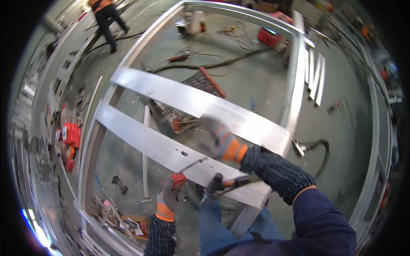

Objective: The person measures and aligns aluminum frame components, then uses a welding torch to join the pieces. The person also uses a tape measure and a hammer to adjust the frame alignment before welding.

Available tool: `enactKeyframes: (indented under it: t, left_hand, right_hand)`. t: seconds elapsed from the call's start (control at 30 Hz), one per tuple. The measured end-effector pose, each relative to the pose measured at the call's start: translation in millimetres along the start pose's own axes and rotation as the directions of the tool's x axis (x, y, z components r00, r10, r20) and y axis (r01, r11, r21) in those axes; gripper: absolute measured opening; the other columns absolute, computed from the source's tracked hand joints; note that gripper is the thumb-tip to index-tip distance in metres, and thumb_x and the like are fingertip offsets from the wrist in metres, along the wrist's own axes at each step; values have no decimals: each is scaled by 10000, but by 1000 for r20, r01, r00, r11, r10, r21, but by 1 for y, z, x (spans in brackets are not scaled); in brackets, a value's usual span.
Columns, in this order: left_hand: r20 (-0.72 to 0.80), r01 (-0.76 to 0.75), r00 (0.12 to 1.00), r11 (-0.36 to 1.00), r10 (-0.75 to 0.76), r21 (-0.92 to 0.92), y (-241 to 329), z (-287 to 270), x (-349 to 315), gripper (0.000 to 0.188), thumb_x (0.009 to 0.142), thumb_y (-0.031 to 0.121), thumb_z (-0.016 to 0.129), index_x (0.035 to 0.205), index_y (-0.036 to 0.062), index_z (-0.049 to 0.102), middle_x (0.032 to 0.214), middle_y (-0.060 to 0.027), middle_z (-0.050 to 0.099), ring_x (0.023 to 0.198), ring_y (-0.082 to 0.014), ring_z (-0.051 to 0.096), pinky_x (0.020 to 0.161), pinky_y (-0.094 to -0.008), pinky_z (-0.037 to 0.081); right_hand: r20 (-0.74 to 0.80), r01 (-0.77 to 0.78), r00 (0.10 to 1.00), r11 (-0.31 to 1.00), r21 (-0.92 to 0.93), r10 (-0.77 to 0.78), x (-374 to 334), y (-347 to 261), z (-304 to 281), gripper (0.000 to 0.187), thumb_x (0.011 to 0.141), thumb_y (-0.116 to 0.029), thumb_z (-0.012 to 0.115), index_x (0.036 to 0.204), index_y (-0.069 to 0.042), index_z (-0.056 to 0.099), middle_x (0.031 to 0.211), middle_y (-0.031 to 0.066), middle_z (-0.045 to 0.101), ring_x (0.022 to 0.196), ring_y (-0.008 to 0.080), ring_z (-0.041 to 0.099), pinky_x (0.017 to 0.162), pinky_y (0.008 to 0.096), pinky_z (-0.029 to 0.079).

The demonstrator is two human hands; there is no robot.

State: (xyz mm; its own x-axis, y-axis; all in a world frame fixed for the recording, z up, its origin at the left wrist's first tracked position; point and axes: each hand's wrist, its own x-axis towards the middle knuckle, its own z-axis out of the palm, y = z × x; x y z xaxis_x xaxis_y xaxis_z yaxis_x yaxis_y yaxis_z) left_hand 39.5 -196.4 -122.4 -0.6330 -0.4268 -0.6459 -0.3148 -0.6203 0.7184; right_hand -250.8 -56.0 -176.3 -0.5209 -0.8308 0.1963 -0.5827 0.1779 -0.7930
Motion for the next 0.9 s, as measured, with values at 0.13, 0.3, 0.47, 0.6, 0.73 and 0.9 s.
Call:
enactKeyframes:
  t: [0.13,0.3,0.47,0.6,0.73,0.9]
  left_hand:
    - [251,83,961,986,-117,142,-52,98,-65,433,1066,457,543,1251,85,663,882,-36,680,685,-115,597,563,-262,444]
    - [507,-153,855,879,-111,451,-117,197,-99,333,1120,244,503,1347,13,582,1146,-116,656,984,-217,696,811,-354,586]
    - [431,170,767,799,-475,577,-117,220,-122,429,1105,403,504,1233,16,635,994,-96,690,681,-157,666,484,-291,499]
    - [421,74,811,785,-406,614,-105,237,-134,429,1060,441,598,1159,28,657,898,-55,683,713,-112,651,504,-236,468]
    - [517,-123,836,856,-183,502,-110,242,-140,310,1050,338,663,1130,39,666,833,-12,650,639,-74,548,565,-237,450]
    - [454,-148,879,821,-145,551,-72,247,-120,236,1015,274,692,1080,48,672,804,7,632,638,-84,551,573,-242,460]
  right_hand:
    - [105,265,961,959,-97,-255,-159,-125,-72,684,907,-413,707,1487,-95,531,1522,179,509,1452,386,456,1203,559,342]
    - [14,-107,994,967,-233,113,-300,-139,-123,762,856,-458,767,1479,-96,519,1391,197,569,1294,407,555,1124,561,425]
    - [-21,-361,933,932,-21,360,-357,-146,-132,824,932,-439,744,1502,57,415,1271,278,593,1146,435,612,1026,489,477]
    - [-31,-446,873,821,358,487,-368,-157,-137,771,1005,-371,664,1552,66,342,1313,292,588,1192,452,605,1034,468,477]
    - [-40,-422,876,804,419,481,-371,-166,-141,689,1024,-330,646,1554,21,376,1317,280,591,1188,443,609,1032,465,483]
    - [-29,-451,877,844,291,479,-374,-170,-153,664,1004,-320,655,1547,-10,433,1336,271,612,1176,415,637,1022,450,497]
